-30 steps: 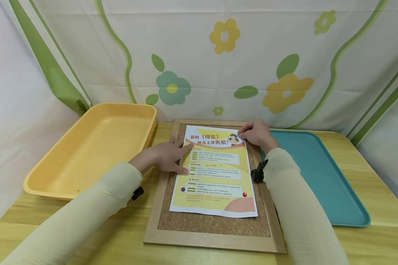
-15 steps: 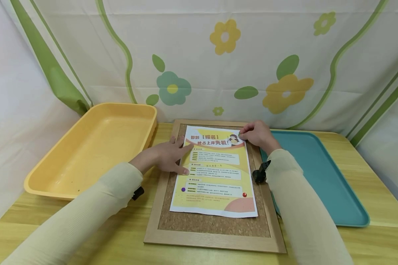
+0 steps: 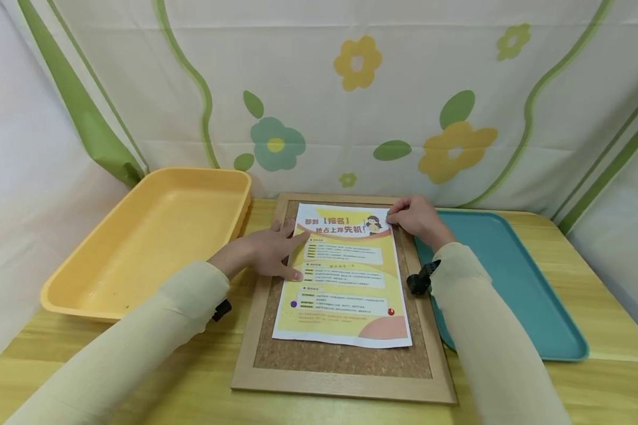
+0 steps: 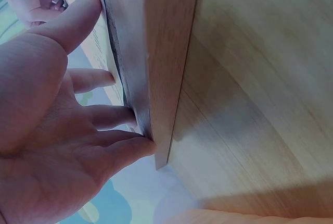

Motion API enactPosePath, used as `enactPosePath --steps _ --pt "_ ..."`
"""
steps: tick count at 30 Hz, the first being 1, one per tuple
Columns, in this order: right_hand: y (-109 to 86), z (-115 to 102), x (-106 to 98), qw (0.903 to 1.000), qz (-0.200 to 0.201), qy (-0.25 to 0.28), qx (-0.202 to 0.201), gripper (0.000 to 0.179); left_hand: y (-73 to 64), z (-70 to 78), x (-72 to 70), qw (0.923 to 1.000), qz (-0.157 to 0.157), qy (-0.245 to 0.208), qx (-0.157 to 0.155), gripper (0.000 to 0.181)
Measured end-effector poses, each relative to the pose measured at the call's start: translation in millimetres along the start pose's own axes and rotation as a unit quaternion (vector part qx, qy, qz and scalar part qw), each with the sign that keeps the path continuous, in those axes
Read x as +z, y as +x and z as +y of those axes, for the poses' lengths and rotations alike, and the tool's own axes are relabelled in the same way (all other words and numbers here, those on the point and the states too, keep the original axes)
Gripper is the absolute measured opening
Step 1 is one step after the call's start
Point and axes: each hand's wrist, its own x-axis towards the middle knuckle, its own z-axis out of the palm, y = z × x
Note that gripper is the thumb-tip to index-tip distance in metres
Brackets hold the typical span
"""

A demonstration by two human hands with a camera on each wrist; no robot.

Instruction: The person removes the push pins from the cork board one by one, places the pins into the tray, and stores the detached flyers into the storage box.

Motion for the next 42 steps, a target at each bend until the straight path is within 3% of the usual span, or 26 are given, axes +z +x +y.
enactPosePath --steps 18,29,42 --pt "-1.6 -2 -6 0.9992 0.007 0.038 -0.003 0.028 0.3 -1.5 -0.7 1.0 0.0 0.002 -0.002 0.101" --pt "-4.1 -1 -10 0.9994 0.024 0.023 0.007 0.032 -0.6 -3.8 -0.6 1.0 0.008 0.001 0.0 0.101" --pt "-6.9 16 -21 0.9989 0.046 0.004 -0.001 0.035 -3.0 -4.8 -0.5 0.9999 0.01 0.0 0.003 0.1"
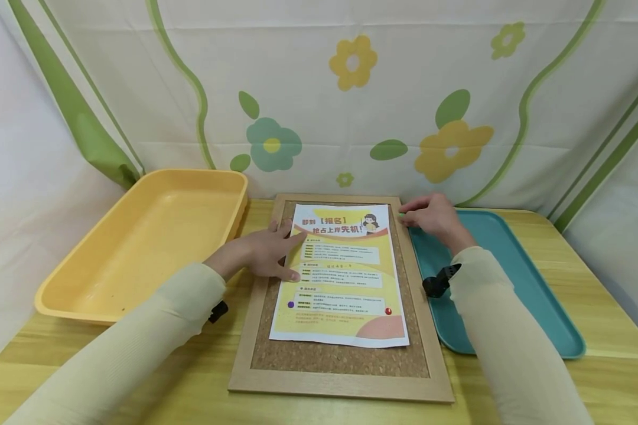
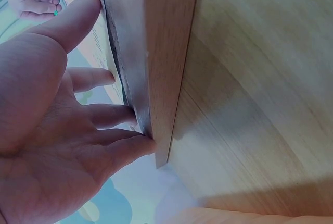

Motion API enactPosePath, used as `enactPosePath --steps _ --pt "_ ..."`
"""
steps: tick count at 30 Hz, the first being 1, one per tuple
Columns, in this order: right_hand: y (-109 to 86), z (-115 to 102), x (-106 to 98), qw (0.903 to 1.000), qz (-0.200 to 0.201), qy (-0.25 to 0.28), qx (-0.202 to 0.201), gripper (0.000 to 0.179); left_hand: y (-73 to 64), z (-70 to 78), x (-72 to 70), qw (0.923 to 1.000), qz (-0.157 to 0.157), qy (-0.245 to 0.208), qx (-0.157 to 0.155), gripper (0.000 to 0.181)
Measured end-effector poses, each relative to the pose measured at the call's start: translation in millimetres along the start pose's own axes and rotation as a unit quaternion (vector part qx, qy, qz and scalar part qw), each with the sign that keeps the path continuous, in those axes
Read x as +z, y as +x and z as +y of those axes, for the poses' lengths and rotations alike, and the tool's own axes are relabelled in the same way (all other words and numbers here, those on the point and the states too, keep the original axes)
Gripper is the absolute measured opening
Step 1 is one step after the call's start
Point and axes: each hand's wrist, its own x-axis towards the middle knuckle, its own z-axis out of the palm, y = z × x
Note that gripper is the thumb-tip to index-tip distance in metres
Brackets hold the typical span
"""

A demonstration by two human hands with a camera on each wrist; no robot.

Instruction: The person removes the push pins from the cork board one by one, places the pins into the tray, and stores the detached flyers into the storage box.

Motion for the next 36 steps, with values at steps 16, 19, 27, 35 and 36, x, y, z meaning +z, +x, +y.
enactPosePath --steps 16,19,27,35,36 --pt "-6.0 20 -17 0.9996 0.025 0.013 0.009 0.036 -1.1 -0.5 -0.8 1.0 -0.005 0.0 0.002 0.101" --pt "-6.3 23 -19 0.9996 0.025 0.008 0.013 0.036 -1.0 -0.7 -0.8 1.0 -0.005 0.0 0.001 0.101" --pt "-7.6 28 -21 0.9995 0.018 0.011 0.022 0.035 -0.6 -0.6 -0.4 1.0 -0.003 -0.003 -0.003 0.1" --pt "-9.2 32 -22 0.9994 0.006 -0.004 0.033 0.037 -0.5 -0.3 -0.6 1.0 -0.006 -0.002 -0.004 0.101" --pt "-9.3 33 -22 0.9994 0.005 -0.005 0.034 0.037 -0.6 -0.3 -0.6 1.0 -0.007 -0.001 -0.004 0.101"
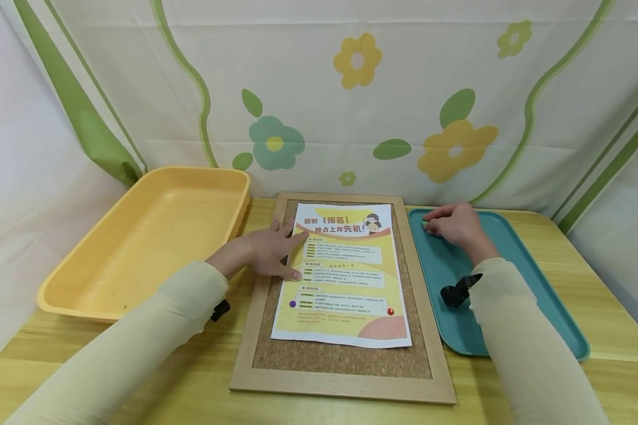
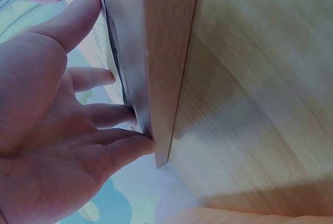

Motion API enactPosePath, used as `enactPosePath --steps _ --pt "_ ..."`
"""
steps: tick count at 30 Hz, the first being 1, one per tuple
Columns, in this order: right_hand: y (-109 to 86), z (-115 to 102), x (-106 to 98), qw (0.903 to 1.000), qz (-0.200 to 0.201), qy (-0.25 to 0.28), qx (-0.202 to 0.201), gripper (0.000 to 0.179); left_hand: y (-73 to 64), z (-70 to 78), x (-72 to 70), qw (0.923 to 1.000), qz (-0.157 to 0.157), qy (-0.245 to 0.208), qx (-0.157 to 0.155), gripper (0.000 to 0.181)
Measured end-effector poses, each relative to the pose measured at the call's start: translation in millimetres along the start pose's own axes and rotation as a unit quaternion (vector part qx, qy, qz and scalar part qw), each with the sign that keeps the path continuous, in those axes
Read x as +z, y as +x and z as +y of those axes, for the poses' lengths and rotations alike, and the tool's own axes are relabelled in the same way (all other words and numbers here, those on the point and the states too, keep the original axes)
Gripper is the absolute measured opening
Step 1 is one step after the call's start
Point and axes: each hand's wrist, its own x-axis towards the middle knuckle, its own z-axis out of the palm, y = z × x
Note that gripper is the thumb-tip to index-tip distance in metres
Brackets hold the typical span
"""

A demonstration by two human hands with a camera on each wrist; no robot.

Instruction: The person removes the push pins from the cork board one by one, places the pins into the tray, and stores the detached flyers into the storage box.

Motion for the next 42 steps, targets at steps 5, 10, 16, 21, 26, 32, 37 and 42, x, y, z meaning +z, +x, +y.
enactPosePath --steps 5,10,16,21,26,32,37,42 --pt "-0.1 1.3 0.1 1.0 -0.004 0.0 0.001 0.036 0.8 -0.3 -0.5 1.0 0.002 0.001 0.0 0.101" --pt "1.2 0.9 -0.2 0.9999 -0.013 -0.007 0.005 0.036 1.8 -0.8 -1.3 1.0 0.002 0.002 -0.001 0.102" --pt "2.0 1.2 0.6 0.9997 -0.018 -0.009 0.012 0.035 1.2 -0.8 -0.7 1.0 0.001 0.0 -0.001 0.101" --pt "2.4 2.1 0.4 0.9995 -0.023 0.009 0.022 0.037 1.3 -0.8 -0.2 1.0 -0.001 0.001 -0.001 0.101" --pt "2.6 3.3 -0.5 0.9981 -0.021 0.042 0.04 0.037 1.4 -0.4 0.8 1.0 -0.004 -0.006 -0.002 0.101" --pt "3.5 3.3 -0.7 0.9976 -0.021 0.05 0.043 0.039 0.6 0.0 1.3 0.9999 0.001 -0.012 -0.001 0.101" --pt "4.4 3.2 -0.6 0.9979 -0.021 0.043 0.045 0.04 0.4 0.0 0.8 1.0 0.003 -0.008 0.001 0.101" --pt "5.2 3.0 -0.8 0.9981 -0.02 0.037 0.046 0.041 0.2 -0.4 0.3 1.0 0.0 -0.009 -0.003 0.101"
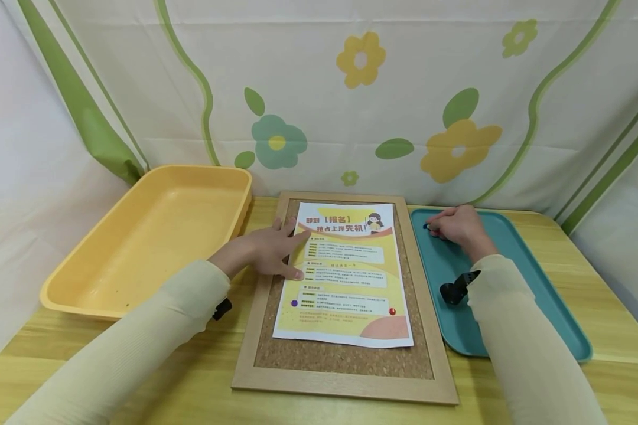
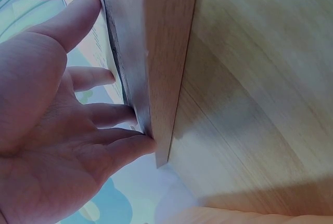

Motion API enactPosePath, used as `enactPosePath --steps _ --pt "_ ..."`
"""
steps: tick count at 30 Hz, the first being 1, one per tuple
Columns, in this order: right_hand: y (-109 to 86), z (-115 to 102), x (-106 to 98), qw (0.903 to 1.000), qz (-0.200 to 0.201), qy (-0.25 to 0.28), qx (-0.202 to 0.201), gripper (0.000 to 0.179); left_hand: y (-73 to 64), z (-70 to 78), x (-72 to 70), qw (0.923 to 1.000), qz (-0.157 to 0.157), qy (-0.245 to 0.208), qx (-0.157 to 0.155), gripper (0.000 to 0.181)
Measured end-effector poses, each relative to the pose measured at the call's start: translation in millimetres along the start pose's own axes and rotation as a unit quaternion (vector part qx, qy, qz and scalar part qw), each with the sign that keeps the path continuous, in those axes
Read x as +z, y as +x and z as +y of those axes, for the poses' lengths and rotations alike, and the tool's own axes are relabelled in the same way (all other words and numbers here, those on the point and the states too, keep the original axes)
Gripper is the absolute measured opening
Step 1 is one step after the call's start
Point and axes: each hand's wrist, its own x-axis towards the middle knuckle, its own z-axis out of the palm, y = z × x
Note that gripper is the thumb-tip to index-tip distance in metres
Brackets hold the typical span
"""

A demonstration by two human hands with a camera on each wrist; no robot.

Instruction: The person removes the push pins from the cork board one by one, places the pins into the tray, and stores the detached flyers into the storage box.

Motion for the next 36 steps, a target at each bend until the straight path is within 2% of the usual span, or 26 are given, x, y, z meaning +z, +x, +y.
enactPosePath --steps 18,28,36 --pt "1.7 4.9 -4.1 0.9997 -0.007 0.001 0.021 0.041 0.0 1.0 -2.0 1.0 -0.002 0.008 -0.002 0.101" --pt "2.2 5.8 -3.1 0.9995 -0.009 0.027 0.014 0.042 0.0 -0.3 -1.6 1.0 -0.001 0.006 -0.001 0.101" --pt "0.2 8.9 -3.6 0.9995 -0.006 0.023 0.023 0.046 0.8 0.3 -1.1 1.0 0.0 0.006 0.0 0.101"
